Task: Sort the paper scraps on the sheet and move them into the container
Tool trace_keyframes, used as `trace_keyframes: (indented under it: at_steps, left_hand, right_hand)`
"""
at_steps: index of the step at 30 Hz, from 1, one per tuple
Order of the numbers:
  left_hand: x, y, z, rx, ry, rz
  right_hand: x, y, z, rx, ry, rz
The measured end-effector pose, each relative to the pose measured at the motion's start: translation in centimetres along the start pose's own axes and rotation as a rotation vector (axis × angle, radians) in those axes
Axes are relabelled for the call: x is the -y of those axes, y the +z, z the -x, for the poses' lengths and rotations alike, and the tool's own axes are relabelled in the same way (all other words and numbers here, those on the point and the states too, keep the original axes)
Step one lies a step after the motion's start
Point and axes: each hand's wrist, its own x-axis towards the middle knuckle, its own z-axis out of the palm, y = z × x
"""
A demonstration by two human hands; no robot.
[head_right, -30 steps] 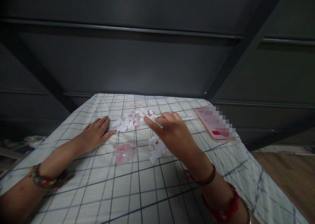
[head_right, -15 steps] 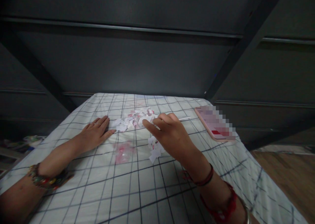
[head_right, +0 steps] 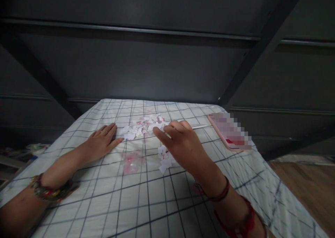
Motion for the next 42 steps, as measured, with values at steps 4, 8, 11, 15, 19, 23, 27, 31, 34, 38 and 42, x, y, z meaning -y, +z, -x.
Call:
trace_keyframes:
  at_steps: [4, 8, 11, 15, 19, 23, 27, 31, 34, 38, 42]
  left_hand:
    - [0.08, 0.07, -0.04, -0.01, 0.007, 0.009]
    - [0.15, 0.24, -0.1, -0.033, 0.009, 0.023]
    - [0.19, 0.37, -0.14, -0.039, 0.007, 0.019]
    - [0.18, 0.35, -0.14, -0.017, 0.008, 0.007]
    - [0.04, 0.1, -0.02, 0.0, 0.009, 0.012]
    - [-0.03, 0.04, 0.1, -0.002, 0.009, 0.012]
    - [0.15, 0.3, -0.01, -0.03, 0.019, 0.01]
    - [0.26, 0.39, -0.11, -0.033, 0.019, 0.015]
    - [0.21, 0.2, -0.09, -0.012, 0.017, 0.014]
    - [0.17, 0.08, -0.08, 0.004, 0.01, 0.009]
    - [0.19, 0.23, -0.11, -0.005, 0.012, 0.005]
  right_hand:
    - [0.52, 0.13, -0.12, 0.038, -0.033, -0.045]
    - [0.39, -0.36, -0.03, -0.013, -0.02, -0.073]
    - [0.06, -0.49, -0.01, -0.03, 0.017, -0.012]
    - [0.15, -0.51, -0.13, 0.035, -0.011, -0.014]
    - [0.27, -0.6, -0.03, -0.005, -0.025, -0.054]
    - [-0.05, -0.28, 0.1, -0.004, 0.008, 0.029]
    - [-0.17, -0.3, 0.07, 0.06, -0.003, 0.011]
    - [-0.22, -0.59, 0.09, -0.005, 0.0, -0.015]
    - [-0.21, -0.46, 0.01, -0.01, 0.011, 0.021]
    - [0.02, -0.42, -0.19, 0.109, 0.003, -0.013]
    - [0.08, -0.69, -0.05, 0.018, -0.021, -0.077]
